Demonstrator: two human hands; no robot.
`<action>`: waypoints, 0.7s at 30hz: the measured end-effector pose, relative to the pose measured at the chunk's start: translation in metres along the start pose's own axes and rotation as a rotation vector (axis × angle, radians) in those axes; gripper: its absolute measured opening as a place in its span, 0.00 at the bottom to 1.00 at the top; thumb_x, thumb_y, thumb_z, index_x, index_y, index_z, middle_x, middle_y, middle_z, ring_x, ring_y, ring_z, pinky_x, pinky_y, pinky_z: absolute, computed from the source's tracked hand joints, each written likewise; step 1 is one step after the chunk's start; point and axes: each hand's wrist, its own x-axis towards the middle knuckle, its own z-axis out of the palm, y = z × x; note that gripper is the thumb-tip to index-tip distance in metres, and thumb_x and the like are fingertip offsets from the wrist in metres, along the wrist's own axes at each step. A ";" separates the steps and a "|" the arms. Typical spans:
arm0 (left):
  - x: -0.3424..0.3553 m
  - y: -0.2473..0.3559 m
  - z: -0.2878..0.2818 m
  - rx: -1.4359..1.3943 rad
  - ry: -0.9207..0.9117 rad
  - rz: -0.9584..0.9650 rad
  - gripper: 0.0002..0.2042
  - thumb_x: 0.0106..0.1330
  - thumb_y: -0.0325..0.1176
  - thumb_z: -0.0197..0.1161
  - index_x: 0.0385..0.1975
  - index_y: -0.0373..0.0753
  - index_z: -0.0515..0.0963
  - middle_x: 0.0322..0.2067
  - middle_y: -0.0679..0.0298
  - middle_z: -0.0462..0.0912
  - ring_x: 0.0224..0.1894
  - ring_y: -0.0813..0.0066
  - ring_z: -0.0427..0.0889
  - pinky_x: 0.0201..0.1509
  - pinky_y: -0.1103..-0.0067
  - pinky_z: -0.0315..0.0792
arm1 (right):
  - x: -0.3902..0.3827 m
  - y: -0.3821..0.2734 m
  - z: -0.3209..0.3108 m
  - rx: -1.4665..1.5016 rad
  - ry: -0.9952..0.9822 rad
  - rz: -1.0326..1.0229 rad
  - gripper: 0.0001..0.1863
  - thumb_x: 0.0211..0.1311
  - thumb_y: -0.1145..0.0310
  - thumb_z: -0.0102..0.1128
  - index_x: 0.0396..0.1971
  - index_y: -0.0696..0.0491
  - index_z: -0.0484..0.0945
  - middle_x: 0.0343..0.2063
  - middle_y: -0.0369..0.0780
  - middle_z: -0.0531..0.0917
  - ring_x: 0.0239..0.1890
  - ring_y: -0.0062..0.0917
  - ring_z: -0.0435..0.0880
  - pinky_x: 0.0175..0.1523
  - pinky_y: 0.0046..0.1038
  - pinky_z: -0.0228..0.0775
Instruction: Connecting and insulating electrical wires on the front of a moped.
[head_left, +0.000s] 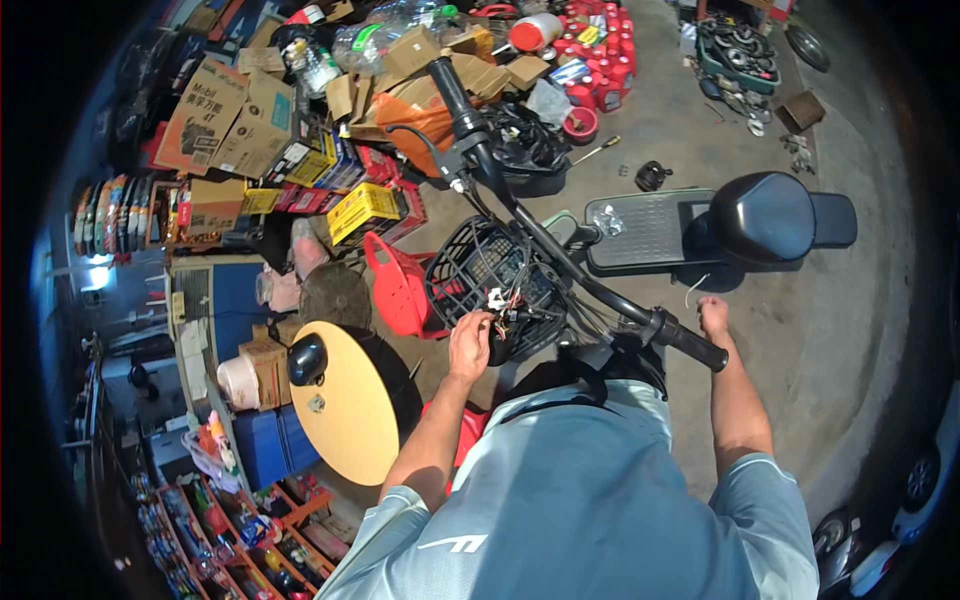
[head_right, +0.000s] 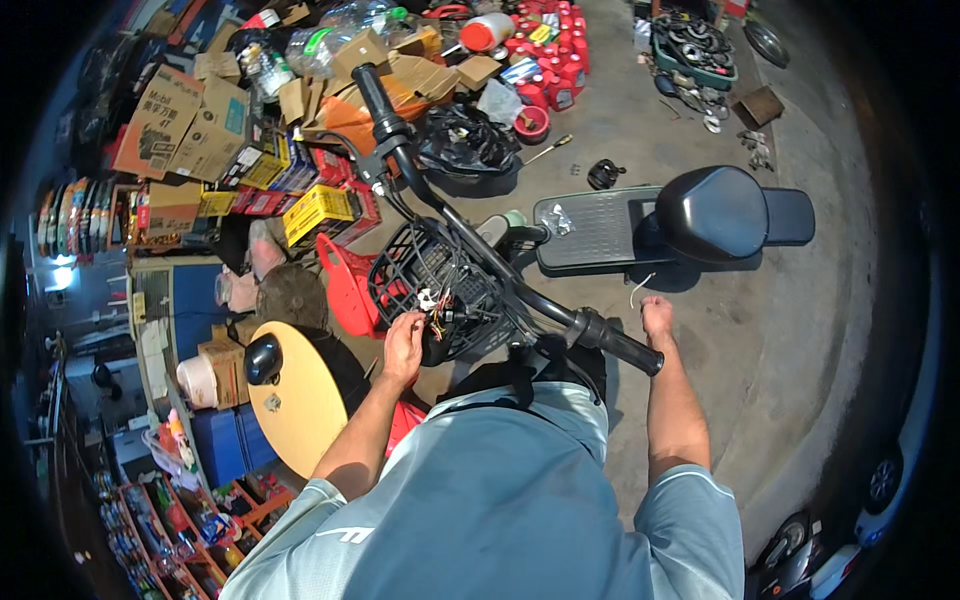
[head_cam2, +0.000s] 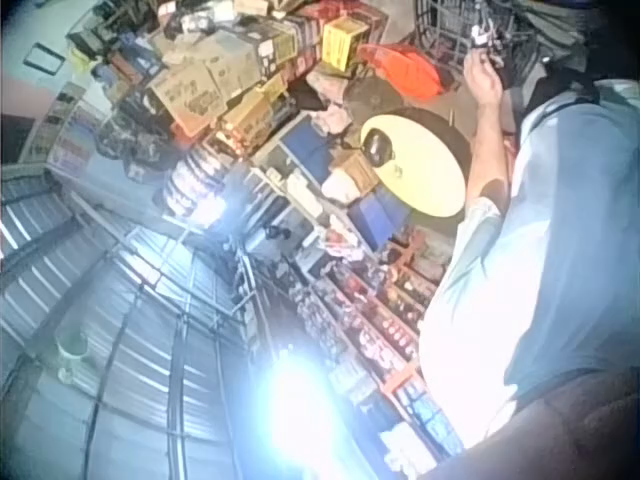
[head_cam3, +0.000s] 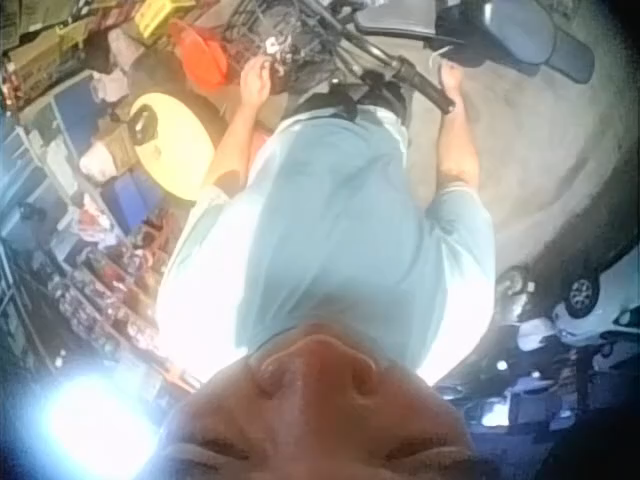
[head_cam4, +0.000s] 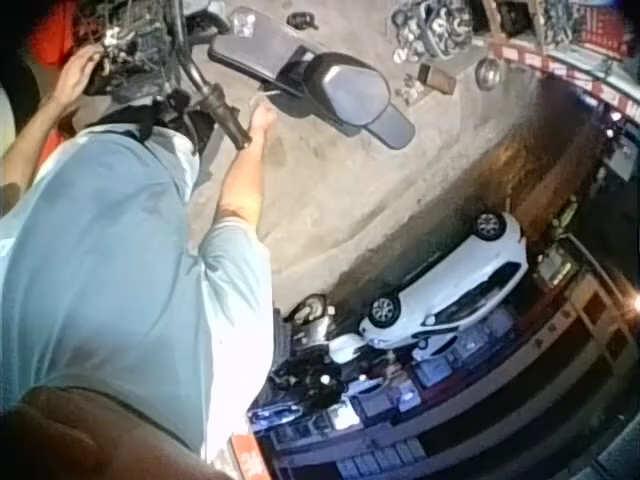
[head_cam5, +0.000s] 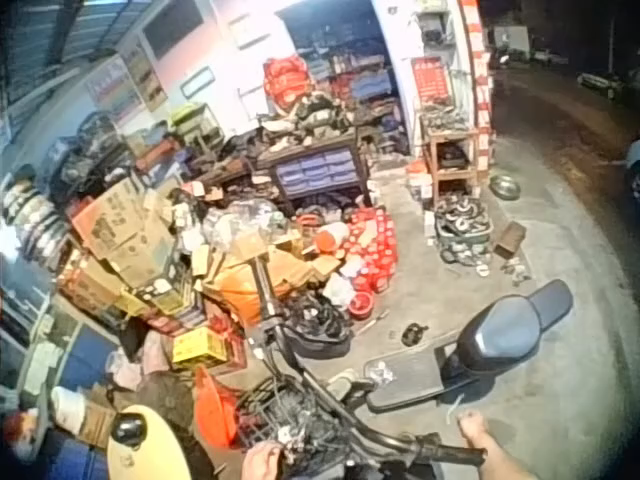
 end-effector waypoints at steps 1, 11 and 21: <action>0.000 -0.001 0.000 0.012 0.002 -0.003 0.06 0.63 0.28 0.53 0.36 0.39 0.76 0.39 0.56 0.79 0.47 0.56 0.75 0.50 0.67 0.68 | 0.000 -0.021 0.003 0.062 -0.065 0.002 0.04 0.52 0.71 0.53 0.26 0.53 0.77 0.14 0.31 0.72 0.13 0.18 0.68 0.17 0.23 0.57; 0.004 -0.016 0.002 -0.007 -0.015 -0.008 0.07 0.64 0.30 0.53 0.37 0.39 0.78 0.42 0.54 0.78 0.51 0.57 0.74 0.54 0.67 0.66 | -0.014 -0.071 0.003 0.124 -0.145 0.025 0.06 0.55 0.68 0.54 0.22 0.52 0.73 0.13 0.31 0.70 0.10 0.14 0.63 0.13 0.20 0.51; 0.009 -0.033 0.000 -0.203 0.014 0.195 0.06 0.63 0.27 0.53 0.34 0.36 0.77 0.36 0.56 0.79 0.48 0.58 0.75 0.53 0.68 0.67 | -0.181 -0.025 -0.026 0.006 -0.217 0.149 0.07 0.57 0.65 0.58 0.27 0.53 0.77 0.17 0.31 0.73 0.17 0.13 0.66 0.21 0.18 0.54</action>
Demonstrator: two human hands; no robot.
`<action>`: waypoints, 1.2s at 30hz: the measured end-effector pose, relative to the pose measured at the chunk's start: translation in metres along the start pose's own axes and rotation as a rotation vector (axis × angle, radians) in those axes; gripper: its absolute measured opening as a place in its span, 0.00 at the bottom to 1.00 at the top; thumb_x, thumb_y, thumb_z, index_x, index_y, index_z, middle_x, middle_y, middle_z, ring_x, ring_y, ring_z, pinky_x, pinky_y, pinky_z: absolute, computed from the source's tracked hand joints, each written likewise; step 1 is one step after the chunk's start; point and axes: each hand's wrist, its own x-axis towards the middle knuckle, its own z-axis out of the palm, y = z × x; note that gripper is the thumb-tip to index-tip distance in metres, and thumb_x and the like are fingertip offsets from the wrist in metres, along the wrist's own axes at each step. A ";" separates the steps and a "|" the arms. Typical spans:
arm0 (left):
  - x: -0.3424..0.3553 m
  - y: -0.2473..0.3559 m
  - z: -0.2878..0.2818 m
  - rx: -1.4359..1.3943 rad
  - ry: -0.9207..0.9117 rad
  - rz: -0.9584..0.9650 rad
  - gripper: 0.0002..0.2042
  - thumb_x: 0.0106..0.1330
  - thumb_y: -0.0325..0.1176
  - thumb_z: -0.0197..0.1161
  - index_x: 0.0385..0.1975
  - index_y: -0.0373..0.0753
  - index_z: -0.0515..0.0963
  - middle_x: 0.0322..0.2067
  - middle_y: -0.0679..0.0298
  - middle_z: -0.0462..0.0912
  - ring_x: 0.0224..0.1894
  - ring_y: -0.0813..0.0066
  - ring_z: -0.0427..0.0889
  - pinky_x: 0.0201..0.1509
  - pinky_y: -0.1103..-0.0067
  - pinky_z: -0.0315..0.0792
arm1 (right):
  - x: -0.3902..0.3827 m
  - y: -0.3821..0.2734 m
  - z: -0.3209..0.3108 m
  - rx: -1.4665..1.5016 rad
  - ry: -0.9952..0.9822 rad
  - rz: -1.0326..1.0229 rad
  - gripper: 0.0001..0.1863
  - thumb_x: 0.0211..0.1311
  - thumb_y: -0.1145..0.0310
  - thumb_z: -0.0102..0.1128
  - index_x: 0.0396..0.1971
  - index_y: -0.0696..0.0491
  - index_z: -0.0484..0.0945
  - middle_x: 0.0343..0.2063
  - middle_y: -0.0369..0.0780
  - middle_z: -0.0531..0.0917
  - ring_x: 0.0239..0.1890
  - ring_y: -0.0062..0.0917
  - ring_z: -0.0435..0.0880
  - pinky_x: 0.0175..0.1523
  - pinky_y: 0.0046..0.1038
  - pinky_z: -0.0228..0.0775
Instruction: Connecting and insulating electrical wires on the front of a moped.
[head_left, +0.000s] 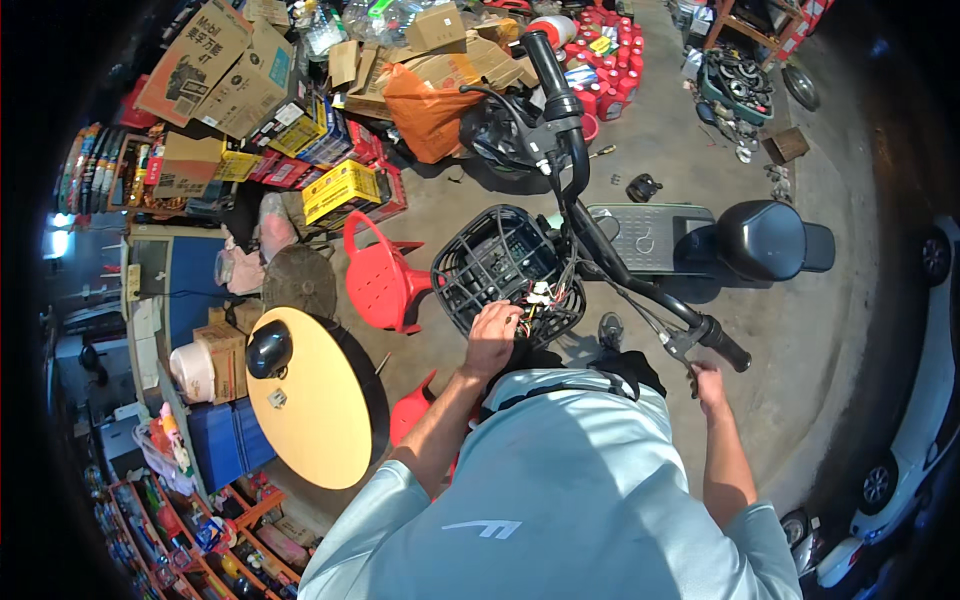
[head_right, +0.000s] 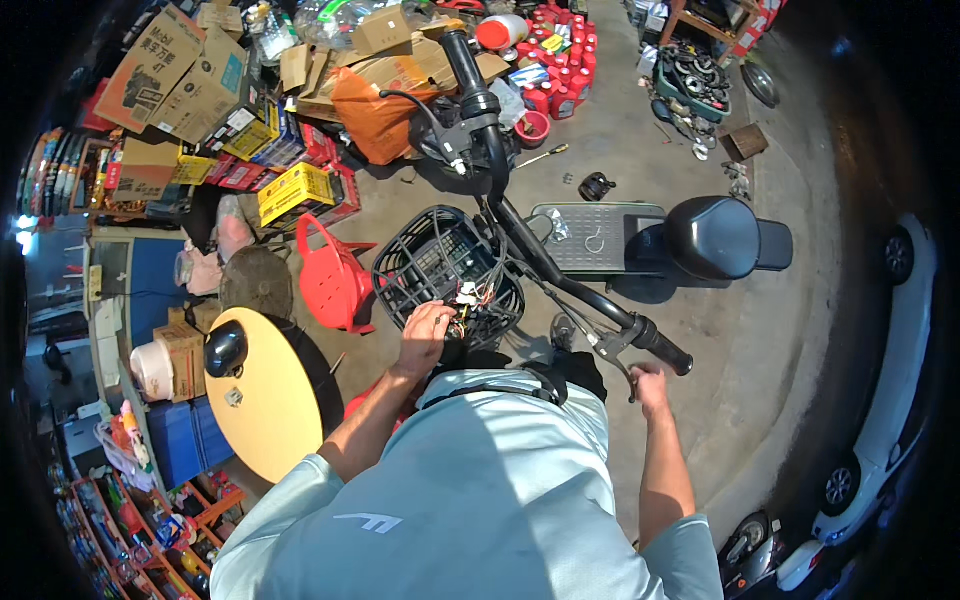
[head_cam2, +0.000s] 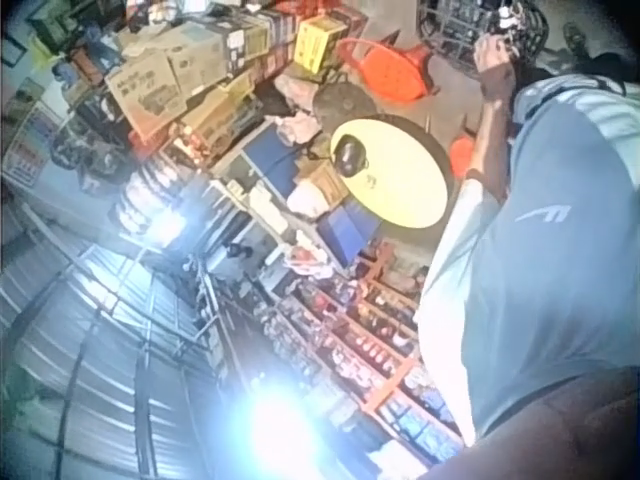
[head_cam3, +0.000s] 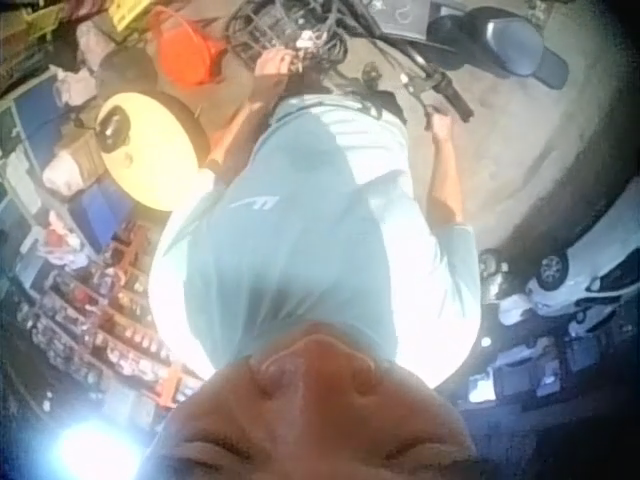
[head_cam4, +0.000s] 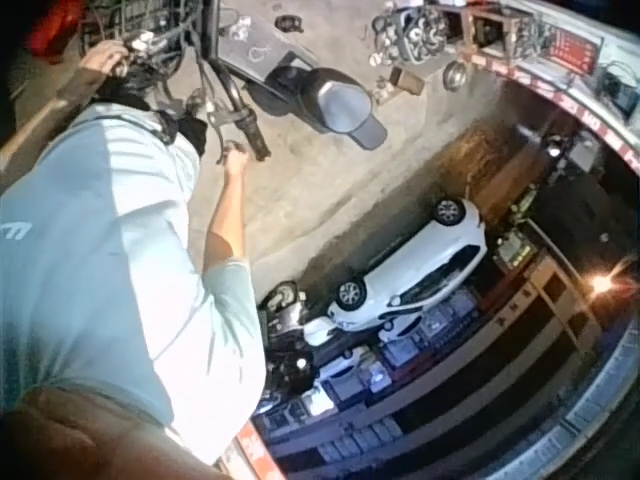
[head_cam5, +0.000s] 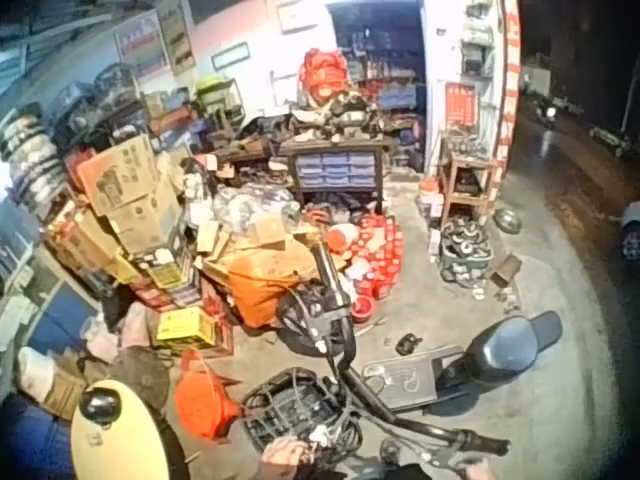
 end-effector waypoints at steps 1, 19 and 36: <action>0.002 -0.002 0.000 -0.002 -0.015 0.015 0.06 0.63 0.27 0.53 0.34 0.36 0.77 0.36 0.56 0.79 0.48 0.58 0.75 0.53 0.68 0.67 | -0.020 -0.003 -0.002 -0.023 -0.062 0.066 0.07 0.57 0.65 0.58 0.27 0.54 0.77 0.18 0.31 0.73 0.17 0.13 0.66 0.21 0.18 0.54; 0.012 -0.002 -0.021 -0.184 -0.090 0.089 0.04 0.55 0.26 0.59 0.30 0.37 0.77 0.31 0.58 0.78 0.41 0.56 0.73 0.48 0.68 0.67 | -0.160 -0.195 0.168 -0.288 -0.291 -0.449 0.11 0.61 0.65 0.54 0.29 0.58 0.77 0.22 0.33 0.77 0.27 0.16 0.72 0.34 0.21 0.65; 0.015 0.020 -0.026 -0.377 -0.169 -0.138 0.13 0.54 0.27 0.63 0.39 0.37 0.74 0.36 0.60 0.79 0.41 0.61 0.78 0.49 0.71 0.69 | -0.090 -0.178 0.231 -0.003 -0.544 -0.131 0.08 0.64 0.69 0.51 0.38 0.56 0.77 0.21 0.30 0.75 0.14 0.10 0.63 0.17 0.15 0.49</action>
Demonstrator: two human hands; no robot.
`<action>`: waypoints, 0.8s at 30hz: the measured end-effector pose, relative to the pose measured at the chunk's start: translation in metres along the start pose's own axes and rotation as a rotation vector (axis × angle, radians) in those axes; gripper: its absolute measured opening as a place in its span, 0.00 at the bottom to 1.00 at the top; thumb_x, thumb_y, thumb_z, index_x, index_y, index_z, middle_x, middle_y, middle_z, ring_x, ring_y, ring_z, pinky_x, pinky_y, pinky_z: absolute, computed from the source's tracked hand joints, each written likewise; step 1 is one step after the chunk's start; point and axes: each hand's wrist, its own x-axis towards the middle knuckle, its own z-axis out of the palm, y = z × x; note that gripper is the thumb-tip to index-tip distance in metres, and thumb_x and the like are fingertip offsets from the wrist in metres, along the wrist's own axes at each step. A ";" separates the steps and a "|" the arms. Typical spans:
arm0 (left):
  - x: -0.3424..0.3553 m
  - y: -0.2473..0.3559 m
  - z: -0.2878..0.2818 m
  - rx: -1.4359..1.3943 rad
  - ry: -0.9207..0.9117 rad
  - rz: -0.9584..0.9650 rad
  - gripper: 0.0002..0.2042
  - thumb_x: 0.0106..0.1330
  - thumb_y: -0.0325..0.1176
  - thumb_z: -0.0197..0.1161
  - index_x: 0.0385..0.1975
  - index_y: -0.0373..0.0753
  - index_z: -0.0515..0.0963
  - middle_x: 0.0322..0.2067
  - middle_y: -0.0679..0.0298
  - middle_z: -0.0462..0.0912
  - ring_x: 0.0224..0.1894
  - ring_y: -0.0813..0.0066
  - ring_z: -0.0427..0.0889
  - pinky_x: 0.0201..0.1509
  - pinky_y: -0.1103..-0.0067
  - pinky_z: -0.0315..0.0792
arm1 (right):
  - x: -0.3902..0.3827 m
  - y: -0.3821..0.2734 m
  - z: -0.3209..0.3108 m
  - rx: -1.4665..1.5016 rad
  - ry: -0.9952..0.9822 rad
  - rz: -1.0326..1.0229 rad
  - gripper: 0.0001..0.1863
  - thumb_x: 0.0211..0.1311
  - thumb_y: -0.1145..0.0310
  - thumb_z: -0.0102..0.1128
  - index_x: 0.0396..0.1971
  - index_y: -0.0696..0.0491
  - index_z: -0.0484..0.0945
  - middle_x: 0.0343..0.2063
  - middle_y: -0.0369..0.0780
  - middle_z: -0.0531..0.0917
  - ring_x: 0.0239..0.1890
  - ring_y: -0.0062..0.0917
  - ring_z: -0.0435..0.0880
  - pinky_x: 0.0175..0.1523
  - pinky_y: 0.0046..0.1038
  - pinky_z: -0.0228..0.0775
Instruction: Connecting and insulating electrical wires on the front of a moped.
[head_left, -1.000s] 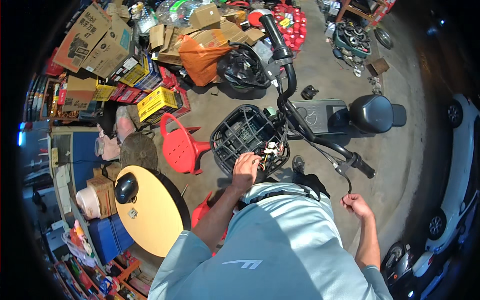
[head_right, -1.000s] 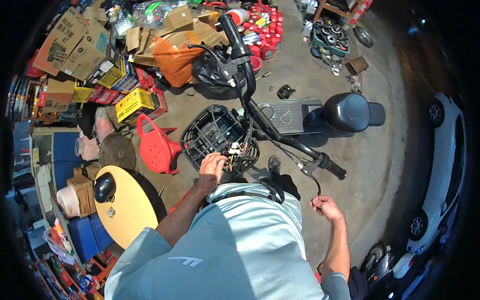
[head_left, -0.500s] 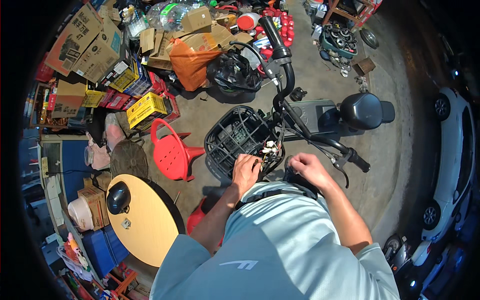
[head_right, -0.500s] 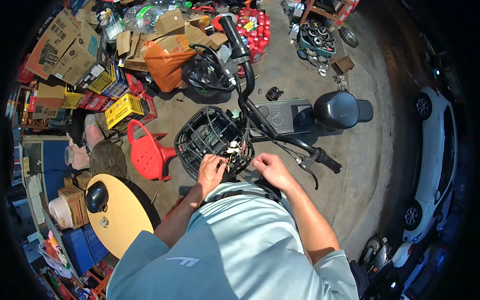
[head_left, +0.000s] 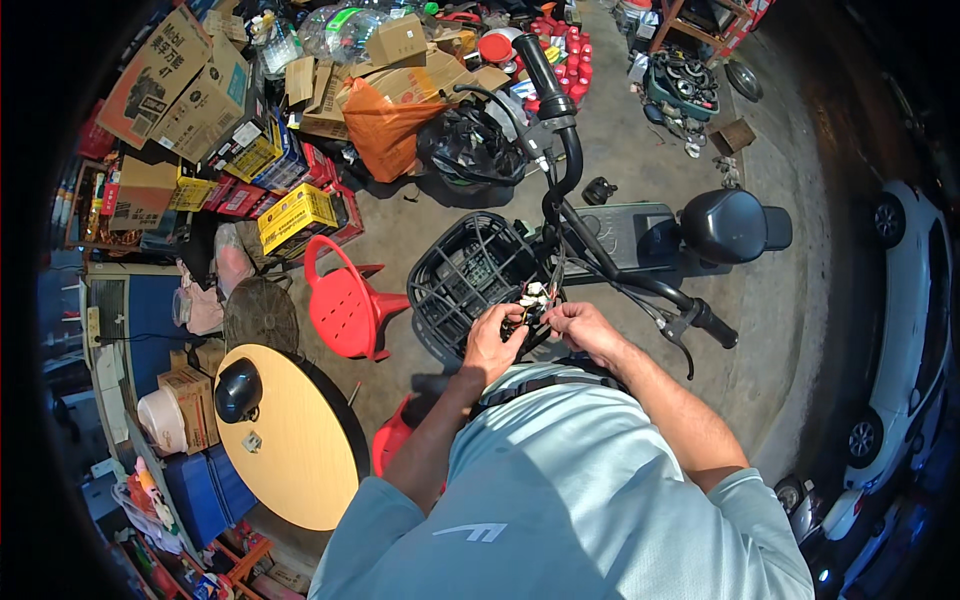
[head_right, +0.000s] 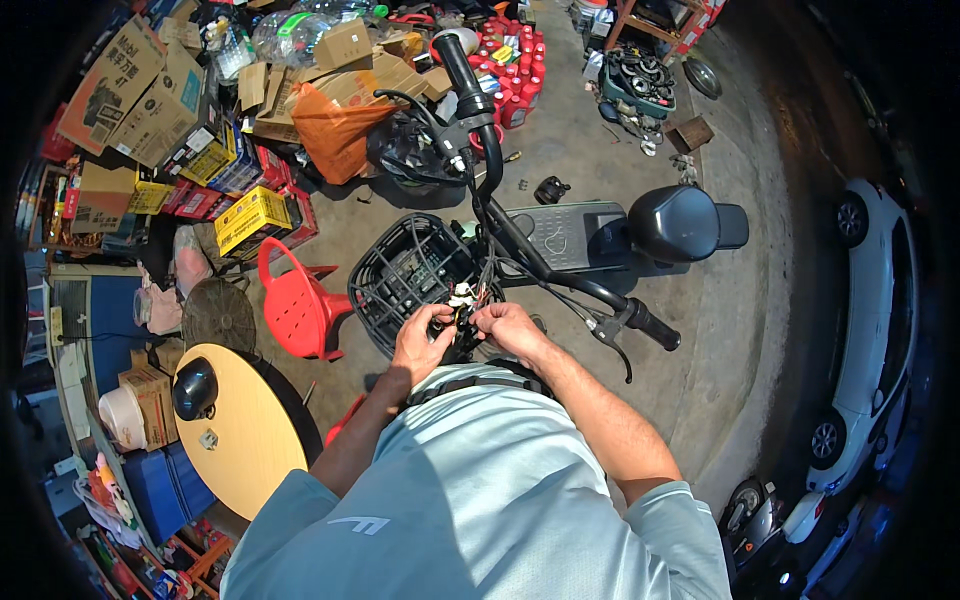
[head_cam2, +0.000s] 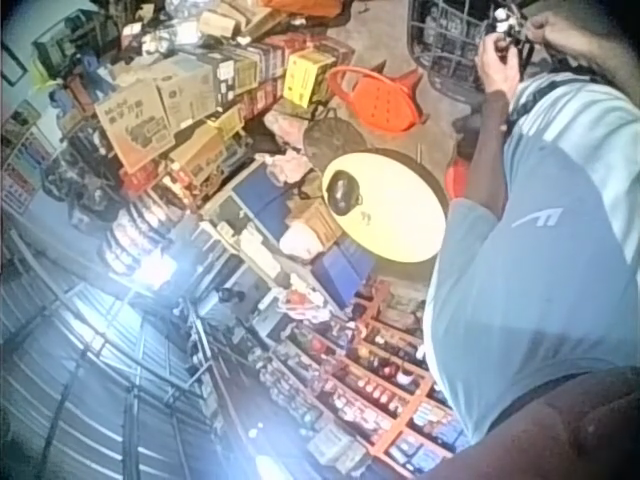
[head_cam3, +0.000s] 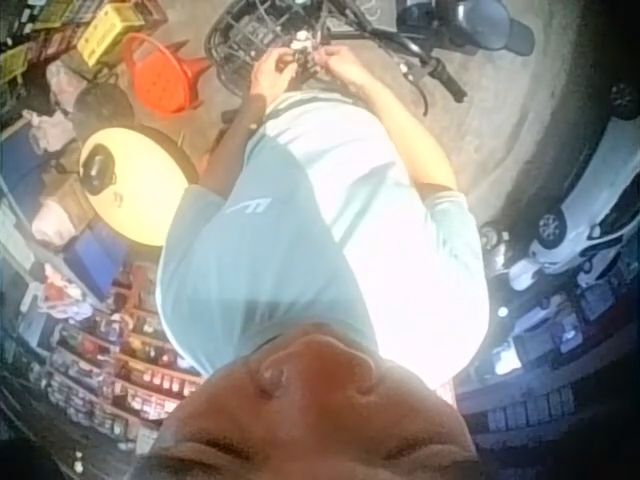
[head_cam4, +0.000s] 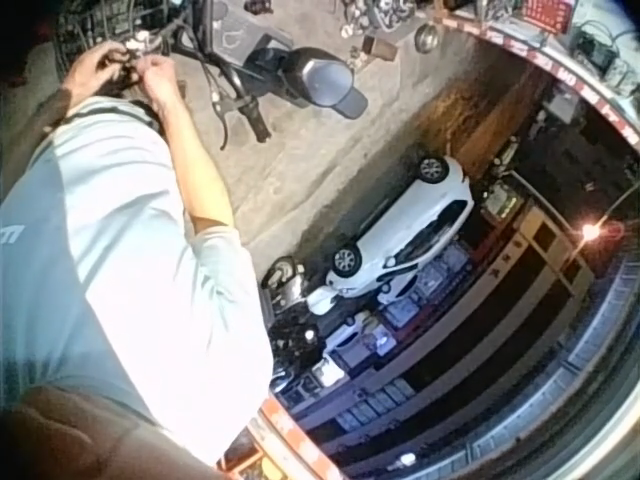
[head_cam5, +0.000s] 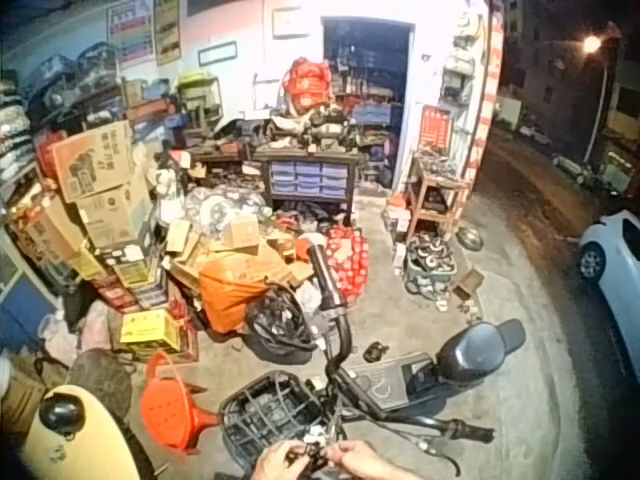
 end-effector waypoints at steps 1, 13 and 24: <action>0.001 0.002 0.001 -0.023 0.011 0.002 0.12 0.54 0.27 0.63 0.39 0.36 0.74 0.35 0.59 0.79 0.40 0.63 0.78 0.48 0.72 0.70 | 0.001 0.001 -0.001 0.001 0.000 -0.002 0.08 0.64 0.69 0.51 0.38 0.56 0.77 0.21 0.30 0.75 0.14 0.10 0.63 0.17 0.15 0.49; 0.015 0.027 0.011 -0.007 0.047 0.036 0.09 0.55 0.28 0.65 0.34 0.34 0.75 0.29 0.60 0.77 0.31 0.70 0.79 0.37 0.77 0.73 | 0.007 0.014 -0.008 0.008 -0.006 -0.046 0.07 0.63 0.68 0.53 0.35 0.53 0.78 0.21 0.30 0.76 0.16 0.11 0.65 0.19 0.16 0.52; 0.015 0.000 0.022 -0.257 0.005 -0.144 0.06 0.60 0.27 0.60 0.34 0.33 0.77 0.26 0.67 0.78 0.27 0.84 0.75 0.33 0.85 0.70 | 0.007 0.016 -0.001 -0.067 0.053 -0.125 0.11 0.61 0.71 0.52 0.40 0.55 0.79 0.23 0.29 0.76 0.18 0.10 0.65 0.22 0.15 0.55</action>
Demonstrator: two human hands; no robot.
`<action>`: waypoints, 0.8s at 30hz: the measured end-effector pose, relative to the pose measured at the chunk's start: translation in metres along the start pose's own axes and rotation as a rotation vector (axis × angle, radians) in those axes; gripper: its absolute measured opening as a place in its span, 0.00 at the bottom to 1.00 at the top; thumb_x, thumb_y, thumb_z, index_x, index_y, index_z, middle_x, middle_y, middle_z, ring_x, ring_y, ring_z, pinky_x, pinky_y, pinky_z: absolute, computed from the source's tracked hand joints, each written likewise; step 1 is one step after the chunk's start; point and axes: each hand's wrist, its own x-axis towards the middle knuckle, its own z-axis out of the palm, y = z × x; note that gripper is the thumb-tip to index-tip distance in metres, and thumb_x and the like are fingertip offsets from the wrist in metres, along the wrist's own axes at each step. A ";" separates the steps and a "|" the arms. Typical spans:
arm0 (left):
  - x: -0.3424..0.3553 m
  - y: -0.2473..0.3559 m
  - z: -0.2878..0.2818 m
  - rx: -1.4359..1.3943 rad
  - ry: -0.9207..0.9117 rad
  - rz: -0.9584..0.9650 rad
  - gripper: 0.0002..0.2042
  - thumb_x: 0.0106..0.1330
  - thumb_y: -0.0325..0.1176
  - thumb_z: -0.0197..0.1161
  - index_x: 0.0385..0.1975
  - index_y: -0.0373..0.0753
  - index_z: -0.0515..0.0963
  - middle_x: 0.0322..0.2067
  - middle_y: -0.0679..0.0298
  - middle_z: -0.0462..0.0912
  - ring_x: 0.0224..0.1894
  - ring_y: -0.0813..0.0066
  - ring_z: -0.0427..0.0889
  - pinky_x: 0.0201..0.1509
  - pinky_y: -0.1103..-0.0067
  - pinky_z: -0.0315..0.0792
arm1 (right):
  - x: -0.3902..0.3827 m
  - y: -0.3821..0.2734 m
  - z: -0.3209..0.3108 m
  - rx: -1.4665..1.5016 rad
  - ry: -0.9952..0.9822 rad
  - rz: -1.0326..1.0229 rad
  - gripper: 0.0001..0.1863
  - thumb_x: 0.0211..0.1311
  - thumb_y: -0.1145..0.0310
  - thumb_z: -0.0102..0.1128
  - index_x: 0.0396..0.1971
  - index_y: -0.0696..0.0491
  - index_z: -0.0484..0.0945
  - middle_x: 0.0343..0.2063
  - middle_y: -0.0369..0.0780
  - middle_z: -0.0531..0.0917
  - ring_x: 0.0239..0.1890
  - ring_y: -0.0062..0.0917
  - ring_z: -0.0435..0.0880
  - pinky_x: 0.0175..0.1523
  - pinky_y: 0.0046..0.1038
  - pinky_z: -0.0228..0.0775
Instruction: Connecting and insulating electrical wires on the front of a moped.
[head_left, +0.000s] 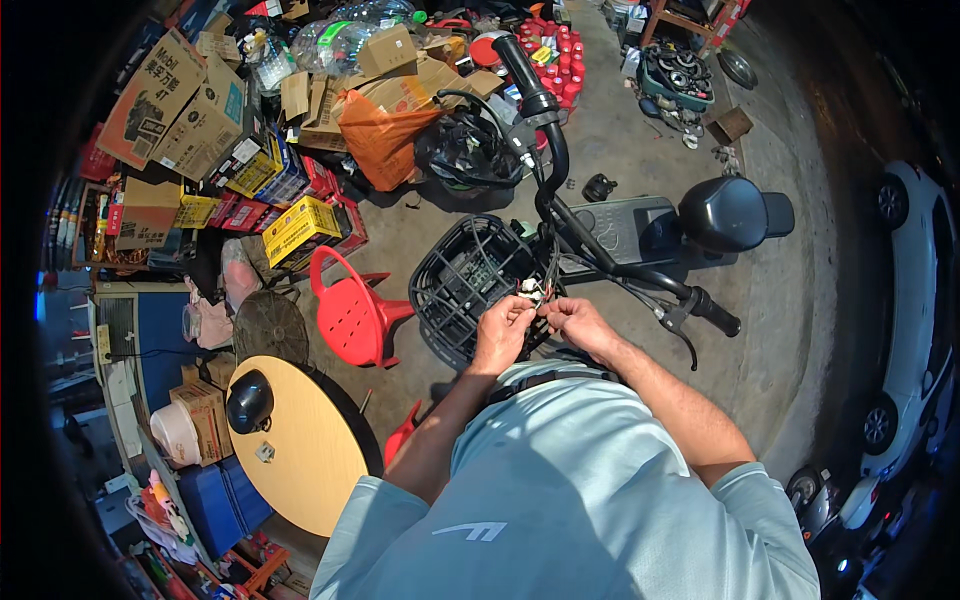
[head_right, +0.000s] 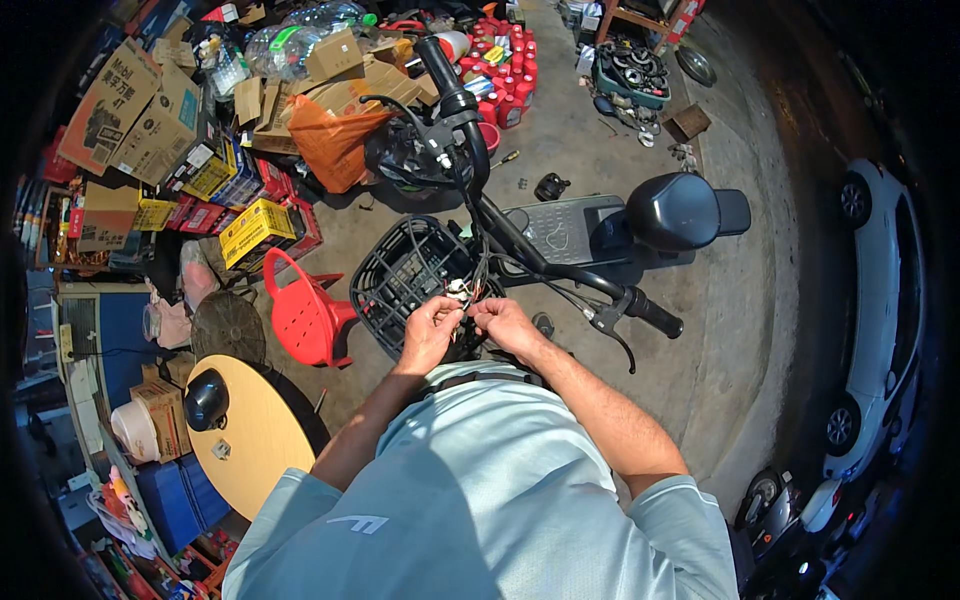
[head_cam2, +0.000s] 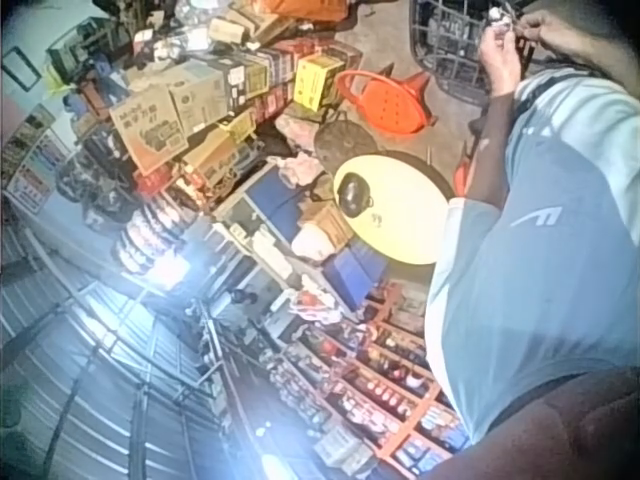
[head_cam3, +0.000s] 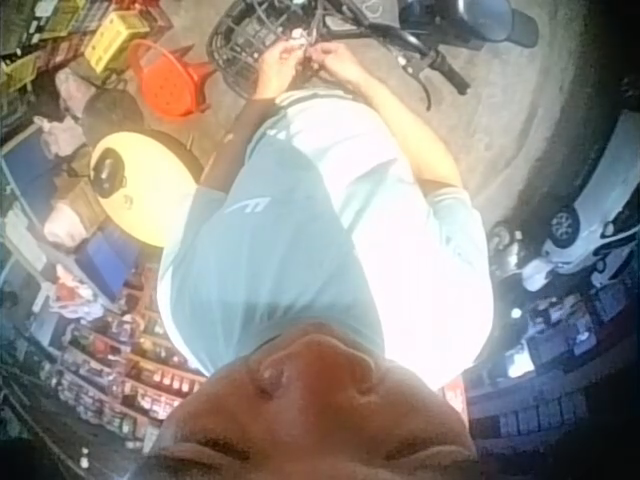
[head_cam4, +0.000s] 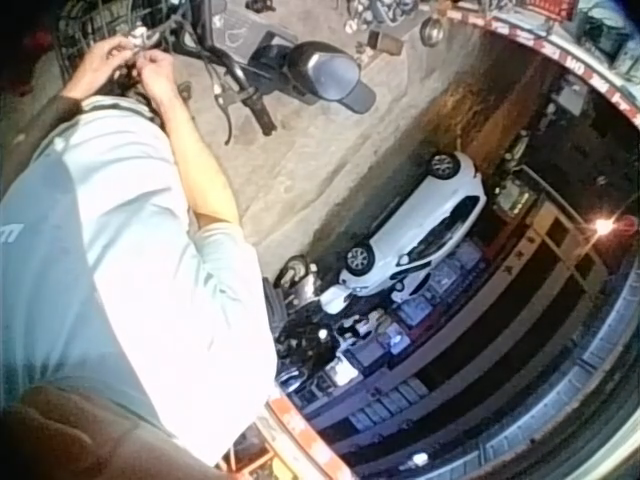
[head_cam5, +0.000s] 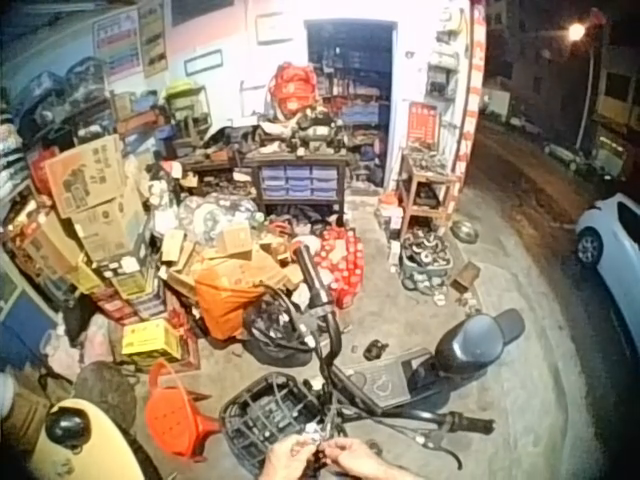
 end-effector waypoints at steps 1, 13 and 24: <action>0.000 -0.001 0.001 -0.028 -0.022 -0.023 0.06 0.61 0.27 0.60 0.35 0.33 0.76 0.27 0.68 0.78 0.28 0.84 0.75 0.33 0.85 0.70 | -0.001 -0.002 0.001 0.000 -0.001 0.001 0.11 0.61 0.71 0.52 0.40 0.55 0.79 0.23 0.29 0.76 0.18 0.10 0.65 0.22 0.15 0.55; -0.003 -0.001 0.003 -0.271 -0.090 -0.129 0.07 0.61 0.27 0.60 0.37 0.32 0.76 0.30 0.67 0.79 0.29 0.83 0.77 0.34 0.85 0.71 | 0.001 -0.004 0.004 0.201 0.074 -0.008 0.04 0.59 0.70 0.58 0.31 0.54 0.78 0.17 0.29 0.74 0.13 0.11 0.63 0.17 0.16 0.50; -0.007 0.001 0.002 -0.131 -0.112 -0.071 0.09 0.58 0.25 0.62 0.37 0.33 0.75 0.31 0.66 0.78 0.32 0.83 0.76 0.40 0.84 0.72 | 0.008 0.000 0.003 0.263 0.127 0.032 0.05 0.57 0.69 0.60 0.25 0.53 0.75 0.16 0.30 0.74 0.14 0.11 0.65 0.17 0.17 0.52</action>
